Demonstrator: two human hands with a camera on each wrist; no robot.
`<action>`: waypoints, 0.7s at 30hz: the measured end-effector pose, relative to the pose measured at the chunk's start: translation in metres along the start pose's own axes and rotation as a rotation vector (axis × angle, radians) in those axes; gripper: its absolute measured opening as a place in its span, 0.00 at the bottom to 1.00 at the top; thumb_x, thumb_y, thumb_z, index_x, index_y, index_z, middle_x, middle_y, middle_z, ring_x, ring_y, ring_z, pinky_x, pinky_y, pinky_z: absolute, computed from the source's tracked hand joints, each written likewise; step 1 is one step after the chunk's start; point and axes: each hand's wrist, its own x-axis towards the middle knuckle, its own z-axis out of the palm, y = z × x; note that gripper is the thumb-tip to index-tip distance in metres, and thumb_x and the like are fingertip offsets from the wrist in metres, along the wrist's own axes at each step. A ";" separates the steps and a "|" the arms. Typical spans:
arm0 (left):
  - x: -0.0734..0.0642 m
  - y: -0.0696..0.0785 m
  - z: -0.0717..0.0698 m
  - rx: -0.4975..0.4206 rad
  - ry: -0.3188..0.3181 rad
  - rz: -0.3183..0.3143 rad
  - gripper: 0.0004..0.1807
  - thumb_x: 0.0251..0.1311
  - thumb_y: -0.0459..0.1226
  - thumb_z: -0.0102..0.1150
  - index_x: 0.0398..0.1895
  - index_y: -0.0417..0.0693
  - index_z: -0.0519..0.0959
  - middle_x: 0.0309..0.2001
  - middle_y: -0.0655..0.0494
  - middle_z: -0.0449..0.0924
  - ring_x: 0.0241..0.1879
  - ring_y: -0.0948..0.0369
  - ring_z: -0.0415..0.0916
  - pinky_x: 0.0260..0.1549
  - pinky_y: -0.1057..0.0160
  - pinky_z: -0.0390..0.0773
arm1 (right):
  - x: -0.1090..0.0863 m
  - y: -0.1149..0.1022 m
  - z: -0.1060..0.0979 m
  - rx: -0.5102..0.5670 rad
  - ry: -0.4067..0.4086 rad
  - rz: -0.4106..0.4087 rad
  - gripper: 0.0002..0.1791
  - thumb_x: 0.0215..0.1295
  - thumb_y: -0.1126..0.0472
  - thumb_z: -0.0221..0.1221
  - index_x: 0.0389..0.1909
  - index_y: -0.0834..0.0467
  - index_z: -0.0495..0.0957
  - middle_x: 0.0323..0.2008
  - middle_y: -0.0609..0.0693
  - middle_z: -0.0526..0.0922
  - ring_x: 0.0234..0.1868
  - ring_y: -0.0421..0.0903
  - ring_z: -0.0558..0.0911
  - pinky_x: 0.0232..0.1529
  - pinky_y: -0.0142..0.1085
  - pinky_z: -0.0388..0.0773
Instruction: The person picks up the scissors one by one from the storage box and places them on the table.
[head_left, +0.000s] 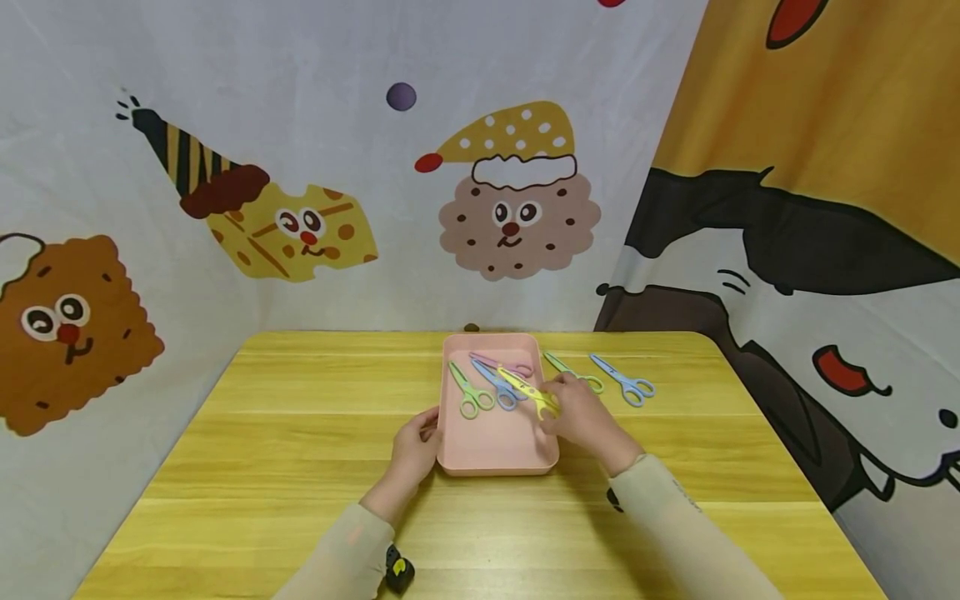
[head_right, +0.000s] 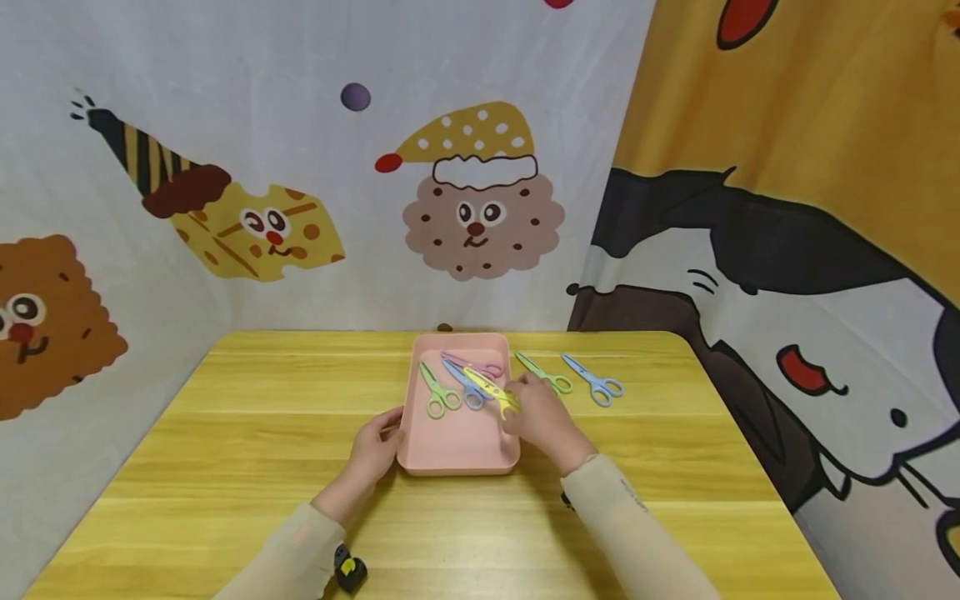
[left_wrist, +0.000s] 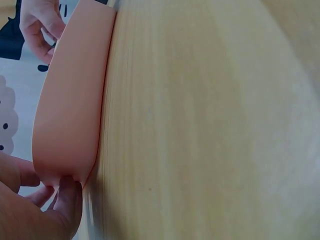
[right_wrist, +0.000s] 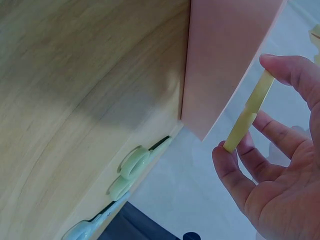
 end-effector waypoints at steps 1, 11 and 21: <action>0.000 0.000 0.000 -0.002 0.000 -0.002 0.20 0.64 0.28 0.51 0.60 0.36 0.72 0.53 0.40 0.76 0.51 0.51 0.76 0.48 0.61 0.80 | 0.000 0.001 0.000 -0.002 0.001 -0.002 0.29 0.51 0.56 0.66 0.56 0.59 0.76 0.50 0.56 0.74 0.48 0.54 0.74 0.49 0.47 0.75; -0.001 0.000 0.000 0.000 0.002 0.005 0.20 0.64 0.28 0.51 0.60 0.35 0.72 0.53 0.40 0.76 0.51 0.51 0.76 0.48 0.60 0.80 | -0.002 0.008 -0.007 0.008 -0.015 0.038 0.34 0.46 0.56 0.70 0.58 0.61 0.75 0.54 0.59 0.73 0.51 0.60 0.73 0.52 0.52 0.73; -0.001 0.001 0.000 -0.009 0.003 0.009 0.20 0.63 0.28 0.51 0.59 0.36 0.72 0.53 0.40 0.76 0.49 0.51 0.76 0.45 0.61 0.81 | -0.001 0.020 -0.010 -0.012 0.015 0.029 0.34 0.44 0.55 0.71 0.55 0.62 0.76 0.50 0.60 0.75 0.51 0.61 0.73 0.51 0.52 0.73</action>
